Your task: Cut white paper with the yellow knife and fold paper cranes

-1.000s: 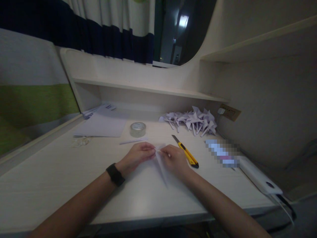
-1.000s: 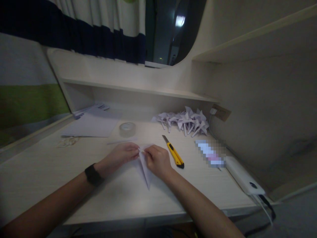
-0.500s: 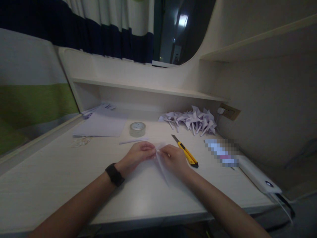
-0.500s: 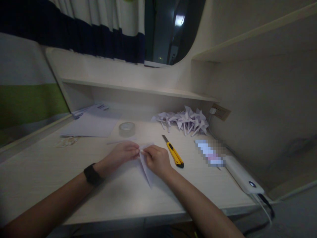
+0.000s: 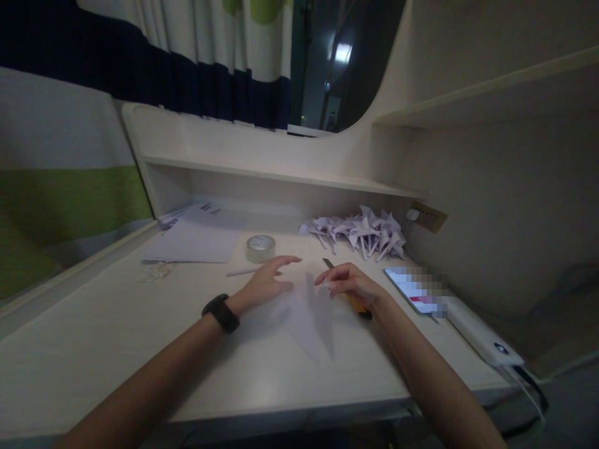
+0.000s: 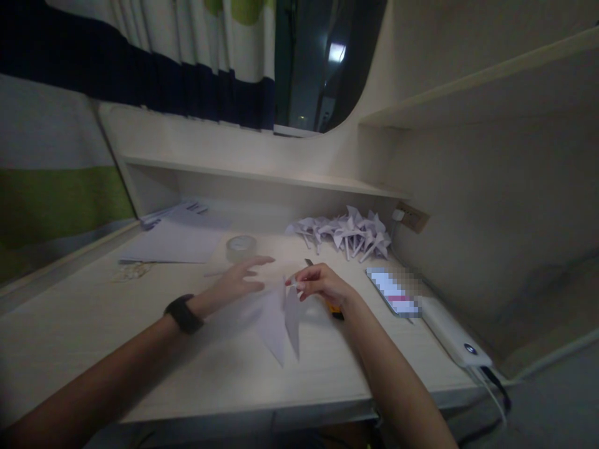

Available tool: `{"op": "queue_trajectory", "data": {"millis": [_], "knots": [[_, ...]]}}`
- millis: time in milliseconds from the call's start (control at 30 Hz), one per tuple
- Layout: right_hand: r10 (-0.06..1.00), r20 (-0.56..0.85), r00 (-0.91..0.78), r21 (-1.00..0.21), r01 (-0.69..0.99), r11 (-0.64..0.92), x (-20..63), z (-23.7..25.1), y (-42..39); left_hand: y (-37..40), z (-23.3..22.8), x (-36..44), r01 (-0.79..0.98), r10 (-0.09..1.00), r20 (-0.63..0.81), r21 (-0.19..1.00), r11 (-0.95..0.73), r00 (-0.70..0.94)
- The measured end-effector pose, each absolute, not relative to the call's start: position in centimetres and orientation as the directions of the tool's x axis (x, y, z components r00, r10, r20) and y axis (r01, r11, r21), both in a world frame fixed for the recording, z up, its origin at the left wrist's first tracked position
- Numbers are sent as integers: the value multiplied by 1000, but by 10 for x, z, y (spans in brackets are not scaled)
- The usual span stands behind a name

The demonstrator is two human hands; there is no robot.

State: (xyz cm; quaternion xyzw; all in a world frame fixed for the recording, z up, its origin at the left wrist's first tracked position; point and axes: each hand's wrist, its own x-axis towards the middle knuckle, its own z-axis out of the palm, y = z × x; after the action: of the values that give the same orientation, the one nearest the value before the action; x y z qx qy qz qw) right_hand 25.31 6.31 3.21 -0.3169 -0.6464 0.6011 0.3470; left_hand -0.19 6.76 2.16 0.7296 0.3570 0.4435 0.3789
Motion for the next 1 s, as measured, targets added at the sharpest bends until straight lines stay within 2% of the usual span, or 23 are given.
{"op": "queue_trajectory", "data": {"millis": [100, 167, 267, 400, 500, 600, 733, 800, 1000], "knots": [[778, 10, -629, -998, -53, -30, 265, 23, 71, 76, 31, 14, 163, 680, 402, 778, -607, 613], [762, -24, -647, -994, -63, -85, 273, 15, 79, 81, 34, 25, 196, 629, 335, 758, -622, 702], [781, -42, -623, -990, -78, -115, 282, 6, 86, 83, 29, 35, 294, 688, 271, 756, -586, 674], [799, -21, -601, -990, -97, -100, 282, 4, 87, 74, 19, 31, 387, 678, 461, 577, -719, 572], [792, -17, -611, -995, -65, -71, 277, 4, 86, 61, 15, 24, 470, 688, 479, 506, -724, 544], [793, -29, -609, -997, -41, -68, 275, 3, 87, 48, 13, 23, 475, 747, 391, 591, -652, 538], [830, -36, -557, -991, -85, -100, 276, 3, 88, 44, 6, 29, 377, 868, 211, 836, -399, 451], [860, -45, -509, -989, -95, -109, 276, 4, 87, 46, 3, 31, 291, 896, 139, 915, -279, 421], [946, -115, -303, -993, -3, -121, 268, 5, 88, 52, 4, 27, 168, 954, -1, 984, -51, 300]]}}
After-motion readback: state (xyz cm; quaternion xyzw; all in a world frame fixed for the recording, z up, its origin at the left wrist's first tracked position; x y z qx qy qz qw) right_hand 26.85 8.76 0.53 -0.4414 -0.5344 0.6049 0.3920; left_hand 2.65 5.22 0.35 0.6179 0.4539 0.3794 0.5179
